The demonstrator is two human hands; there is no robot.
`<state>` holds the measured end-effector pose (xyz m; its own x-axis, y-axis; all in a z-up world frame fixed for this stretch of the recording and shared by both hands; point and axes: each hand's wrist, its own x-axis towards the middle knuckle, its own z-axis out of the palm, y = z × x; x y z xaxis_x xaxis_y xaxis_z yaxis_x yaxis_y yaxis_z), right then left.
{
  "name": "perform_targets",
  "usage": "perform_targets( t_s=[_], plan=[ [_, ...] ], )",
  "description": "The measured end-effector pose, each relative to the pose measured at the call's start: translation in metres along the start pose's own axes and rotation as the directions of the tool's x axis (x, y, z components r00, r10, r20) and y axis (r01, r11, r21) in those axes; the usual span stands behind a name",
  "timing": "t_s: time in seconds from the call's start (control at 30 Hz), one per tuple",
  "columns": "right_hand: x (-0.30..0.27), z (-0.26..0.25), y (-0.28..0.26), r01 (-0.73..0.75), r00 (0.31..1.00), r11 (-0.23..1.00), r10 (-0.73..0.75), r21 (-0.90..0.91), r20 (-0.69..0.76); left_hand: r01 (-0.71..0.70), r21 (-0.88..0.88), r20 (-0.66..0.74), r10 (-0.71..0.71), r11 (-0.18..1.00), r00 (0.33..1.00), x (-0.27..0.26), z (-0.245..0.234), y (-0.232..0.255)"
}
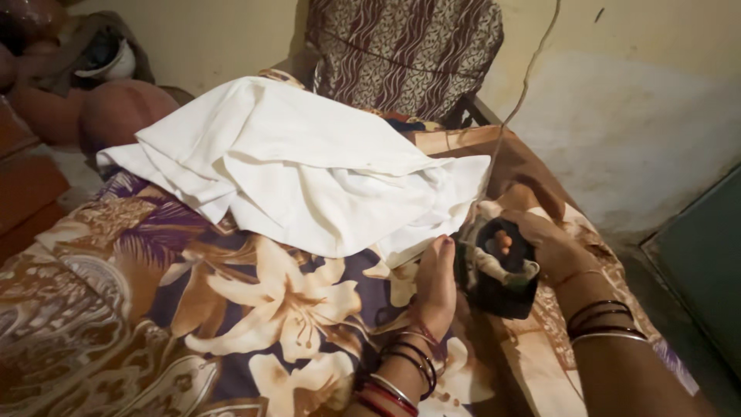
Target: The person irons a white shirt on a bed using a handheld electric iron. They plug the iron into a wall socket, then smooth and press the shirt, adjusting its position and flipping it to iron different sections.
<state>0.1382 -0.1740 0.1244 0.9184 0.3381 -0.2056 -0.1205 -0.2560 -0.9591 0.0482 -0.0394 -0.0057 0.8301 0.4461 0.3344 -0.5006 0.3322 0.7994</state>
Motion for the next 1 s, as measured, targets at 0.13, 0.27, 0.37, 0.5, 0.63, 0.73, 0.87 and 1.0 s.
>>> perform_targets(
  t_s=[0.13,0.27,0.37,0.5,0.63,0.73,0.87,1.0],
  plan=[
    [-0.015,-0.001,0.007,-0.005,0.999,1.000,0.005,-0.004,-0.036,-0.060,0.050,-0.024,0.061,0.997,0.998,-0.001,-0.004,0.012],
    [-0.050,0.002,0.007,0.015,1.000,0.991,-0.014,-0.136,0.009,-0.088,0.096,-0.040,0.092,0.991,0.995,-0.002,-0.004,0.020],
    [-0.068,0.004,0.010,-0.156,0.987,0.969,0.147,-0.190,-0.061,-0.104,0.194,-0.066,0.119,0.975,0.991,-0.001,-0.005,0.018],
    [-0.084,-0.013,0.022,-0.351,0.930,0.924,0.325,-0.150,-0.174,-0.121,0.169,-0.157,0.148,0.978,0.976,-0.006,-0.005,0.012],
    [-0.071,-0.034,0.032,-0.334,0.909,0.932,0.280,-0.138,-0.309,-0.148,0.103,-0.120,0.160,0.984,0.980,-0.006,-0.003,0.010],
    [-0.047,-0.051,0.033,-0.330,0.895,0.923,0.241,-0.196,-0.375,-0.048,0.269,-0.122,0.083,0.962,0.989,-0.012,0.002,0.009],
    [-0.003,-0.061,0.031,-0.233,0.935,0.953,0.165,-0.192,-0.314,-0.009,0.320,-0.117,0.049,0.947,0.992,-0.011,0.004,0.007],
    [0.024,-0.071,0.029,-0.209,0.943,0.952,0.135,-0.225,-0.303,-0.126,0.304,-0.158,0.181,0.944,0.971,-0.006,0.006,0.002]
  ],
)
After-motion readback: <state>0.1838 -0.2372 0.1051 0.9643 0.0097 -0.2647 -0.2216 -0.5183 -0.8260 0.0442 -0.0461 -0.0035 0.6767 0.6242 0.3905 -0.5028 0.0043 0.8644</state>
